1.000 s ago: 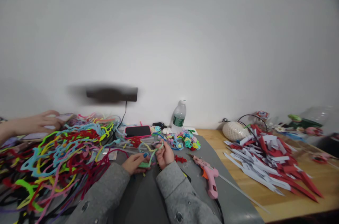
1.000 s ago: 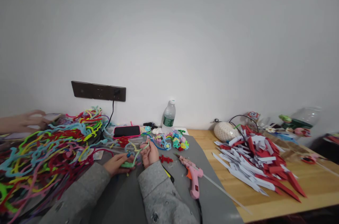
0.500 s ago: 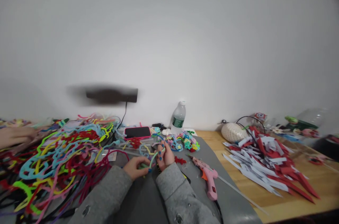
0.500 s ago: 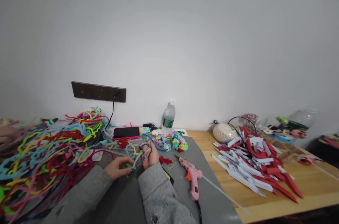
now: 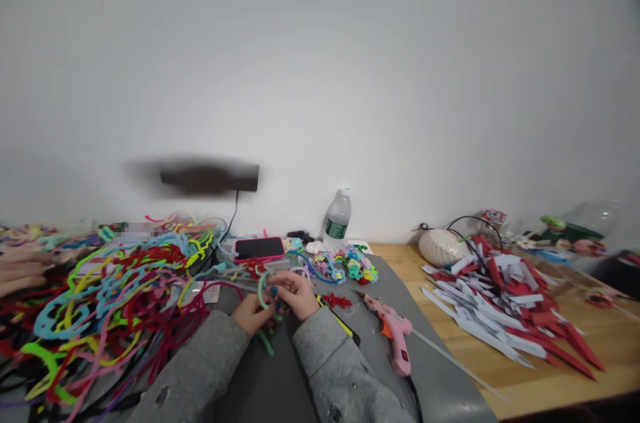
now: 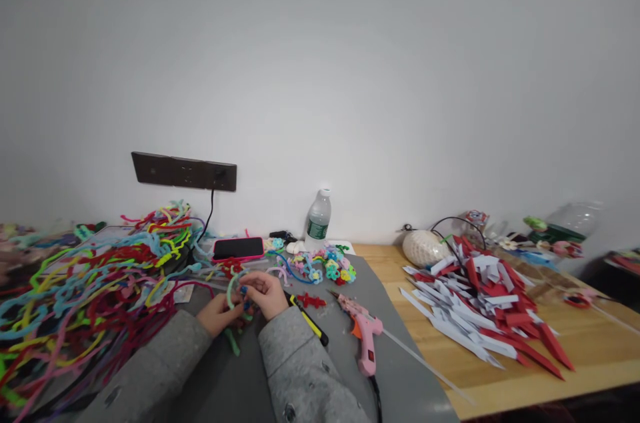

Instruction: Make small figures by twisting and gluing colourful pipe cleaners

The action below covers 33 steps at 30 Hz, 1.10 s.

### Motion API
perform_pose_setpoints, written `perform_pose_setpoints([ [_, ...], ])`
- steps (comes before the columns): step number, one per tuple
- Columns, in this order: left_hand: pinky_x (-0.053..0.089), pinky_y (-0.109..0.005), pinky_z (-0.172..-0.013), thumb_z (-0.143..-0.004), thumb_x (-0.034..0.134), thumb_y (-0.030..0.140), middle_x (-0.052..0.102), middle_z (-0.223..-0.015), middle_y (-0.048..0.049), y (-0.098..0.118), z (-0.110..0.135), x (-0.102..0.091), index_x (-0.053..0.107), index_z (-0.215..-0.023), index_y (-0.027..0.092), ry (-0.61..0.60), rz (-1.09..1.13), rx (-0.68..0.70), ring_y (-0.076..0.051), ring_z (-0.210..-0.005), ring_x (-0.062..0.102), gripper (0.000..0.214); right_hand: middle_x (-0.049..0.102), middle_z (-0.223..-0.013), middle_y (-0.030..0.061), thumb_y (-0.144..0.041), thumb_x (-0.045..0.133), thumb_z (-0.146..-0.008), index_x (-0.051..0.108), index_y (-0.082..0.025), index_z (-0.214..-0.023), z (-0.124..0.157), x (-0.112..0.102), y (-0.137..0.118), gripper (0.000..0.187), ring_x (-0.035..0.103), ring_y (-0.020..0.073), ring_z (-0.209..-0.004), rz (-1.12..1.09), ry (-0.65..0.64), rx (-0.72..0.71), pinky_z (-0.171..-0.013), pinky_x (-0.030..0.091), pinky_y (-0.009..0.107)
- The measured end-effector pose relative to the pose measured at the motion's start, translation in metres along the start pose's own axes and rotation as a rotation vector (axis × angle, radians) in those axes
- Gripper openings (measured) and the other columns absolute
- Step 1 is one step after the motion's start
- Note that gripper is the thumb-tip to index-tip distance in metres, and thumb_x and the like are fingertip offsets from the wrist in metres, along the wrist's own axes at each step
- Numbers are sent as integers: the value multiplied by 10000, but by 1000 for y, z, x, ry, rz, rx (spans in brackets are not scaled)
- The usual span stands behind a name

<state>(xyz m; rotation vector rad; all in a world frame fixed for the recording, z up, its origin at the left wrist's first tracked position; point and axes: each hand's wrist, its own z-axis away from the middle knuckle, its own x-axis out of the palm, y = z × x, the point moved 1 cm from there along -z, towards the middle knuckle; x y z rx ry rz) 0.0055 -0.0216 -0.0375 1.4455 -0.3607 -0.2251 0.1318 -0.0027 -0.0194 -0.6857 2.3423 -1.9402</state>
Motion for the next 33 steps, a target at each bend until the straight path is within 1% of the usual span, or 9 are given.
perform_pose_setpoints([
  [5, 482, -220, -470, -560, 703, 428, 646, -586, -46, -5, -2, -1, 675, -661, 120, 24, 19, -31, -147, -515, 601, 325, 582, -551, -23, -313, 613, -716, 660, -169, -784, 2, 2, -1, 165, 495, 88, -454, 201, -2, -6, -451, 375, 195],
  [8, 481, -225, -480, -521, 722, 442, 634, -570, -30, -6, -2, -2, 654, -650, 114, 17, 44, -63, -143, -512, 597, 360, 516, -485, -36, -407, 539, -760, 640, -156, -709, 1, 3, -1, 276, 430, 83, -415, 307, 28, -3, -412, 329, 191],
  [12, 496, -256, -541, -529, 666, 551, 664, -644, -49, -3, -4, -5, 627, -704, 115, 6, 91, -143, -172, -577, 639, 471, 466, -452, -44, -492, 473, -777, 583, -147, -628, 0, 0, 0, 392, 393, 79, -394, 321, 74, -14, -393, 307, 192],
  [15, 499, -280, -577, -554, 559, 656, 686, -718, -86, 0, -7, -8, 609, -682, 122, -21, 182, -286, -196, -618, 661, 552, 442, -416, -52, -534, 418, -789, 569, -146, -620, -1, -1, 3, 449, 379, 76, -361, 319, 81, -2, -376, 302, 193],
  [18, 497, -282, -606, -542, 609, 617, 694, -748, -90, 0, -7, -11, 601, -688, 132, -19, 243, -347, -210, -663, 670, 507, 434, -383, -56, -564, 370, -795, 567, -143, -620, -1, -1, 4, 497, 359, 69, -321, 325, 96, 12, -356, 291, 191],
  [22, 504, -281, -594, -539, 669, 546, 690, -717, -75, -1, -4, -11, 588, -750, 138, 20, 220, -279, -206, -642, 673, 467, 396, -335, -68, -560, 382, -794, 560, -144, -584, 0, 3, 2, 499, 331, 61, -291, 347, 98, 19, -341, 274, 190],
  [28, 489, -234, -395, -636, 545, 606, 664, -649, -55, 3, -1, -6, 546, -805, 141, 63, 152, -114, -159, -464, 633, 495, 355, -348, -95, -537, 421, -790, 592, -142, -745, 0, 7, 1, 432, 281, 49, -294, 315, 92, -10, -323, 225, 181],
  [31, 457, -213, -328, -658, 523, 603, 657, -642, -50, 0, 0, -4, 554, -880, 144, 39, 65, -11, -139, -408, 600, 511, 393, -370, -90, -481, 582, -707, 620, -136, -817, 1, 7, 4, 364, 312, 44, -291, 259, 3, 71, -303, 230, 172],
  [33, 434, -198, -306, -686, 512, 576, 657, -646, -59, -3, 1, -2, 587, -854, 141, 4, -29, 62, -135, -404, 592, 472, 394, -345, -96, -411, 674, -642, 636, -136, -805, 2, 5, 5, 322, 329, 46, -274, 207, -51, 117, -293, 249, 170],
])
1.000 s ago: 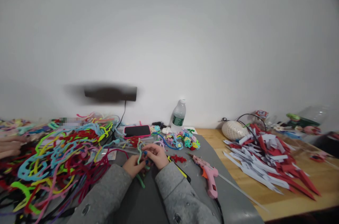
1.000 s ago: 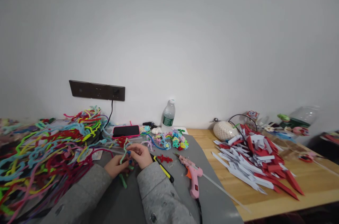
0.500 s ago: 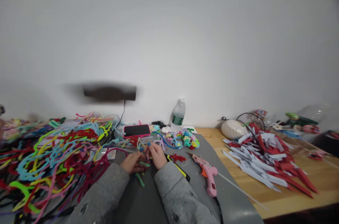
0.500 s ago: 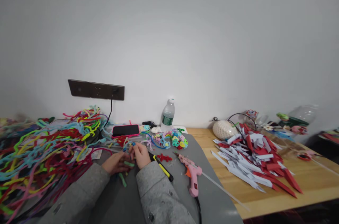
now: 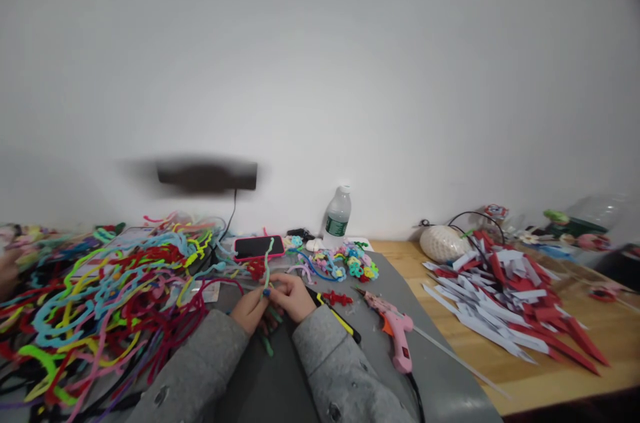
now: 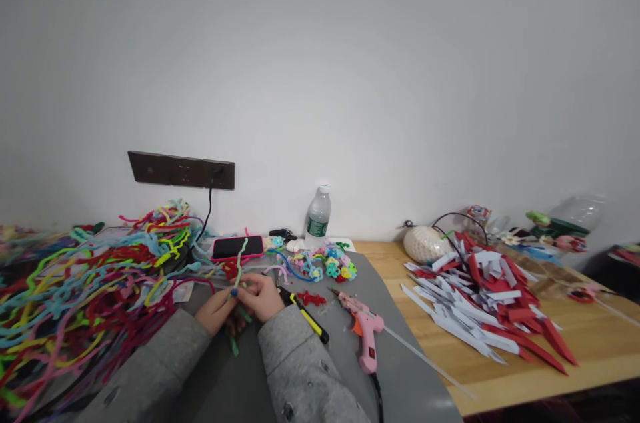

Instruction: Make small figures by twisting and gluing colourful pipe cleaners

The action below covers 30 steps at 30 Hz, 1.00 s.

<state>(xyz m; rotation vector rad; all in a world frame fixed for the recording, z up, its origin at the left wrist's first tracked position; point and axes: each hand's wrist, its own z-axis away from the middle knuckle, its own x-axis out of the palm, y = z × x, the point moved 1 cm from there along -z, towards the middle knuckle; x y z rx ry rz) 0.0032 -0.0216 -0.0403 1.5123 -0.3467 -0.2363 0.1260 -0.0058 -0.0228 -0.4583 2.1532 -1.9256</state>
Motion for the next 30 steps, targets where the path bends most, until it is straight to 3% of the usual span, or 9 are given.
perform_pose_setpoints([
  [4, 448, -211, -330, -734, 523, 453, 638, -598, -43, -2, 0, 0, 623, -761, 142, -61, -130, 65, -137, -411, 581, 328, 390, -307, -98, -327, 734, -572, 639, -137, -656, 0, -5, 4, 228, 334, 54, -256, -125, 28, -5, -287, 272, 179],
  [9, 507, -237, -446, -600, 661, 195, 648, -724, -32, 3, -4, -6, 582, -792, 146, -130, -91, 37, -165, -570, 624, 213, 486, -430, -66, -305, 698, -612, 589, -160, -633, -5, -14, 10, 182, 372, 60, -364, -238, 229, -86, -370, 275, 182],
  [14, 502, -250, -542, -587, 630, 117, 686, -778, -66, 14, -7, -20, 553, -827, 147, 23, -77, 86, -203, -729, 645, 253, 518, -504, -60, -321, 644, -657, 531, -197, -673, -5, -16, 11, 169, 467, 97, -470, -335, 386, -126, -469, 349, 206],
  [22, 468, -274, -624, -626, 605, 233, 709, -783, -77, 28, -4, -25, 546, -861, 157, 357, -69, 286, -224, -792, 640, 254, 633, -596, 8, -307, 695, -602, 591, -165, -715, -4, -16, 13, 209, 559, 152, -548, -337, 362, -64, -510, 405, 254],
  [30, 482, -265, -632, -576, 668, 171, 612, -717, -11, 24, -7, -22, 548, -853, 164, 212, -51, 213, -172, -708, 612, 302, 628, -579, -3, -304, 690, -612, 570, -178, -680, -4, -16, 13, 187, 544, 140, -518, -269, 334, -61, -500, 394, 249],
])
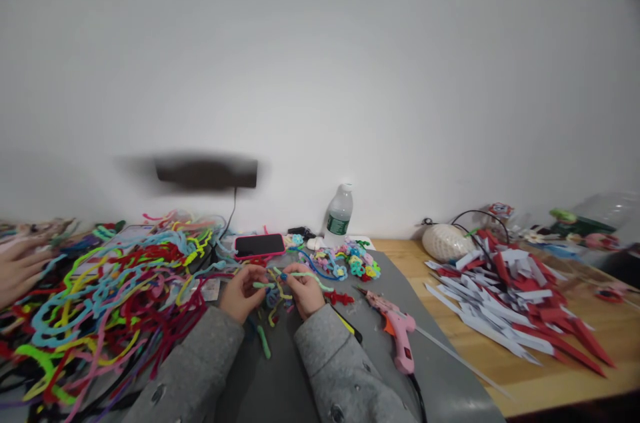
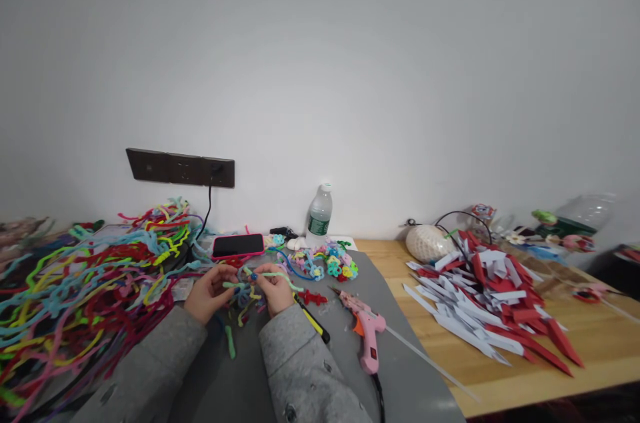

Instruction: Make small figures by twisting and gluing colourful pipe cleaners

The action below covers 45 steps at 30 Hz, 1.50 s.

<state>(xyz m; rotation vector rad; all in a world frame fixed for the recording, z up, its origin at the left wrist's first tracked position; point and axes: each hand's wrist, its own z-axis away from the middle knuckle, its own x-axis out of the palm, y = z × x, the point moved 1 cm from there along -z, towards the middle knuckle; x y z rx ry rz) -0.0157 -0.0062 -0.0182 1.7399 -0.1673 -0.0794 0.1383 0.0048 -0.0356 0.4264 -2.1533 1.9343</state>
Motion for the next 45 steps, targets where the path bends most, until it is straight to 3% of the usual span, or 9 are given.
perform_pose_setpoints([
  [7, 455, -234, -591, -599, 635, 112, 613, -727, -11, -3, 4, 7, 540, -855, 161, -121, -35, -5, -150, -663, 599, 277, 534, -527, -31, -271, 722, -567, 620, -157, -606, 4, 7, -11, 158, 450, 99, -468, 139, -157, 10, -466, 330, 223],
  [12, 452, -228, -598, -595, 646, 128, 603, -766, -16, -4, 4, 8, 545, -856, 159, -101, -4, -13, -156, -710, 593, 282, 497, -539, -41, -302, 676, -620, 592, -162, -627, 7, 12, -16, 163, 416, 92, -475, 258, -220, -18, -471, 317, 220],
  [21, 474, -266, -690, -539, 738, 237, 634, -756, -21, 2, 0, 2, 564, -834, 160, -40, 128, -68, -159, -726, 605, 351, 476, -514, -48, -430, 683, -592, 540, -176, -645, 5, 10, -16, 297, 393, 83, -429, 170, -228, 25, -450, 299, 220],
  [39, 506, -261, -590, -504, 767, 347, 667, -691, -26, -5, 0, 6, 608, -781, 146, 30, 238, -145, -173, -665, 624, 377, 470, -523, -47, -441, 675, -612, 553, -172, -661, 4, 7, -12, 300, 386, 88, -452, 139, -248, 7, -452, 277, 214],
  [45, 480, -222, -496, -512, 754, 383, 610, -604, 14, -4, 2, 10, 601, -712, 150, 51, 239, -167, -110, -504, 560, 343, 523, -552, -31, -399, 685, -619, 570, -185, -697, 2, 3, -6, 256, 433, 104, -458, 101, -195, -15, -461, 318, 227],
])
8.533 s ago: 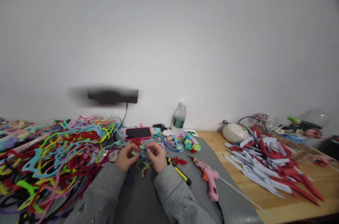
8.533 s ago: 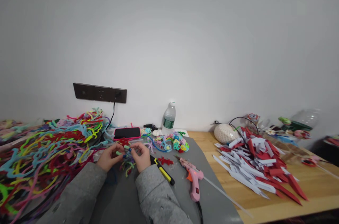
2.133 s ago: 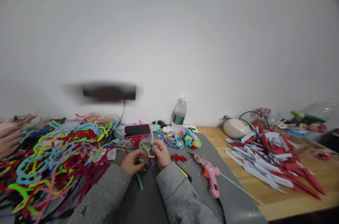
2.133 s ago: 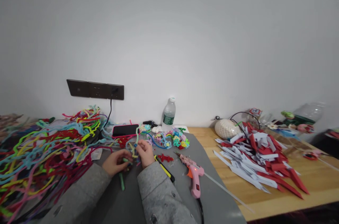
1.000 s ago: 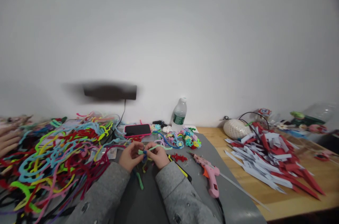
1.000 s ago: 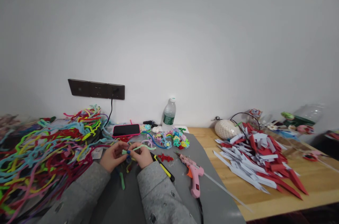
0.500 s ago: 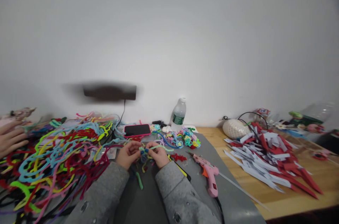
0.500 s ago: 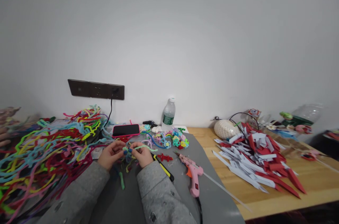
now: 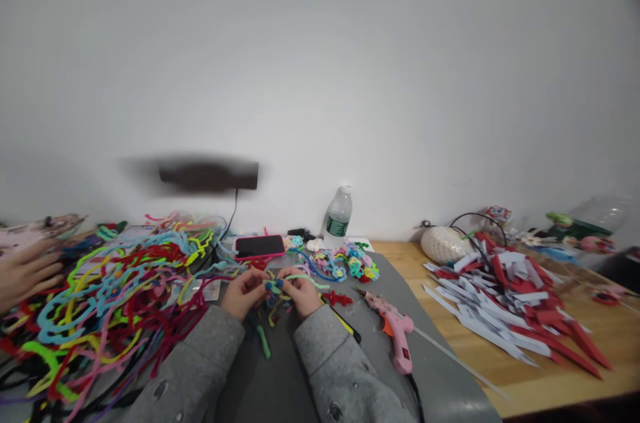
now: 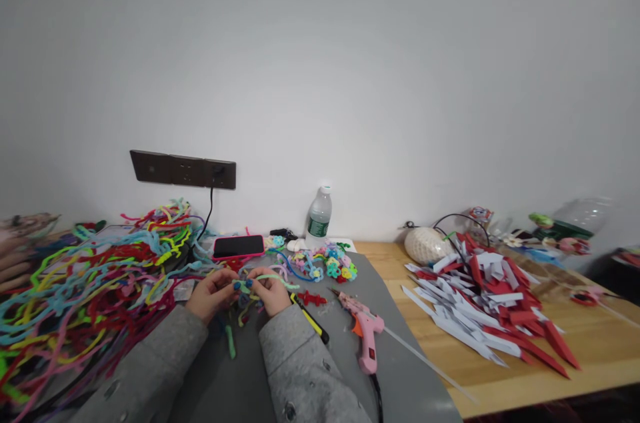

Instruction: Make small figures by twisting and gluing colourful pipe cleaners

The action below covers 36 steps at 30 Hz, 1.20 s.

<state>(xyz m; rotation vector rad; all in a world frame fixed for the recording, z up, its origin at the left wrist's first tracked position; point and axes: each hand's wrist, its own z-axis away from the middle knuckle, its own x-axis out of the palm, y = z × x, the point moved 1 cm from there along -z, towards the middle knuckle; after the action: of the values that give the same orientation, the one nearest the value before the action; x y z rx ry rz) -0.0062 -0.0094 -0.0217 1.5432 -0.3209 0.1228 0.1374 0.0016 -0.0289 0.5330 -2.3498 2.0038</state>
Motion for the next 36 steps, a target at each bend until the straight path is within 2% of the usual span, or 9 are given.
perform_pose_setpoints([
  [6, 488, -237, -514, -525, 734, 398, 593, -622, 15, -1, 2, 2, 592, -680, 151, -52, -53, 5, -116, -524, 558, 324, 543, -594, -25, -339, 695, -621, 555, -194, -729, -2, -3, 7, 228, 486, 123, -503, -57, 49, -35, -500, 358, 241],
  [11, 476, -232, -507, -600, 680, 334, 561, -607, 18, 4, 4, 2, 588, -696, 165, -19, -207, 172, -124, -521, 549, 215, 539, -593, -31, -329, 697, -617, 548, -192, -728, -3, -4, 9, 231, 479, 114, -492, -77, 56, -34, -485, 345, 232],
  [16, 462, -218, -508, -652, 625, 282, 561, -593, 7, 10, 5, 2, 593, -690, 170, -74, -358, 234, -140, -555, 557, 122, 519, -515, -45, -320, 700, -617, 555, -184, -697, -3, -5, 11, 213, 442, 100, -431, -61, 57, -9, -440, 308, 220],
  [22, 443, -179, -486, -687, 560, 211, 563, -681, -3, 8, 7, 2, 600, -731, 180, 3, -538, 392, -129, -616, 541, 67, 492, -472, -65, -302, 721, -594, 552, -172, -687, -3, -5, 10, 233, 397, 73, -390, -52, 53, 13, -411, 268, 196],
  [30, 442, -193, -511, -681, 553, 186, 551, -657, 0, 6, 5, -1, 563, -670, 170, -68, -580, 398, -137, -623, 549, 22, 461, -473, -80, -288, 717, -600, 540, -177, -698, -3, -4, 10, 231, 374, 60, -388, -77, 69, -10, -409, 268, 183],
  [36, 457, -241, -595, -687, 553, 175, 567, -680, -18, 9, 4, -1, 548, -636, 157, -122, -541, 390, -162, -661, 570, 55, 505, -526, -65, -277, 716, -599, 517, -189, -699, -3, -4, 11, 240, 415, 71, -416, -103, 82, -34, -409, 294, 183],
])
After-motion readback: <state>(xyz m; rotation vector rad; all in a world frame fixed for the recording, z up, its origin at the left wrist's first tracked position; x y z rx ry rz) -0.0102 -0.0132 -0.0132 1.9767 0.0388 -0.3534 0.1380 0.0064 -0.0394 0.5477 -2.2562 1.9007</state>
